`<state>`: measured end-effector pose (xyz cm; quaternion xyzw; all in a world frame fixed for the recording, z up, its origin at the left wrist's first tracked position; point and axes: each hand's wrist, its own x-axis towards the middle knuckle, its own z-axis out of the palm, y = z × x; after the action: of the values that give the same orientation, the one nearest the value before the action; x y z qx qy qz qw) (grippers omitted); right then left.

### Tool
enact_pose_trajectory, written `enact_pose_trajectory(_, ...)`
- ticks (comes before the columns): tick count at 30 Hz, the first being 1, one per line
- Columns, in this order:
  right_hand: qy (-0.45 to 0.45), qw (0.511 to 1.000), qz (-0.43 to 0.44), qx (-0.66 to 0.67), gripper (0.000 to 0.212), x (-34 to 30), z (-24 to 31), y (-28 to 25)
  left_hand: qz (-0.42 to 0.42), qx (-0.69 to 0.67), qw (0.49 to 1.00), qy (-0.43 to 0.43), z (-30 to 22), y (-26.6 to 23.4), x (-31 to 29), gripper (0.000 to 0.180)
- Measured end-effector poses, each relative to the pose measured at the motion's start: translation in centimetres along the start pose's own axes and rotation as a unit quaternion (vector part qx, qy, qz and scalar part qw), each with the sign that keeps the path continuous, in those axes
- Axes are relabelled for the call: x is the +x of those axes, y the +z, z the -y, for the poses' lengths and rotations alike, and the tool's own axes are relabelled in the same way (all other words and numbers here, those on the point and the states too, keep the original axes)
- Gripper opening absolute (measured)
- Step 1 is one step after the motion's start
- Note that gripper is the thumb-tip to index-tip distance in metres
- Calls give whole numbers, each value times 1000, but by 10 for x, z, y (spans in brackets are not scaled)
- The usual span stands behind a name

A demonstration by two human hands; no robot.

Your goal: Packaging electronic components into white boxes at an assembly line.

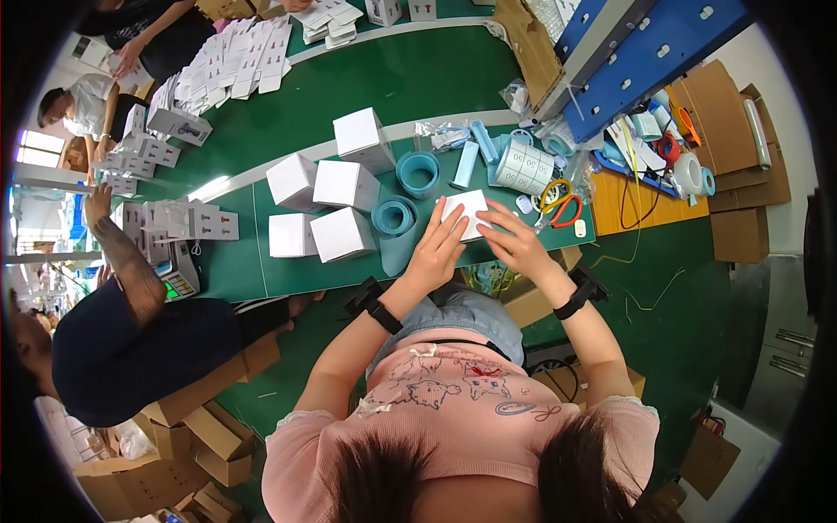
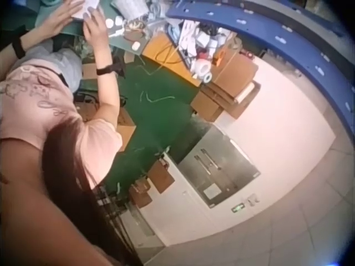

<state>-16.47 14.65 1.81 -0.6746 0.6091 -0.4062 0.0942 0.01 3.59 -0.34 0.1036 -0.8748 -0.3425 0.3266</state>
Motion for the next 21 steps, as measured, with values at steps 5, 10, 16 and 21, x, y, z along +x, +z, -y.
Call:
enact_pose_trajectory(5, 7, 1000, -19, 6, 28, -1, -2, 7, -28, -24, 999, -7, 0, 2, 0, 49)
enact_pose_trajectory(10, 19, 998, -54, 39, 28, -7, -6, 13, -59, -87, 994, -22, 5, 6, -7, 34)
enact_pose_trajectory(16, 1, 999, -40, -9, 29, -4, -4, 12, -79, -61, 995, -1, 12, 9, -7, 22)
enact_pose_trajectory(21, -10, 999, -42, -31, 30, -3, -3, 14, -77, -4, 995, 66, 21, 12, -6, 23)
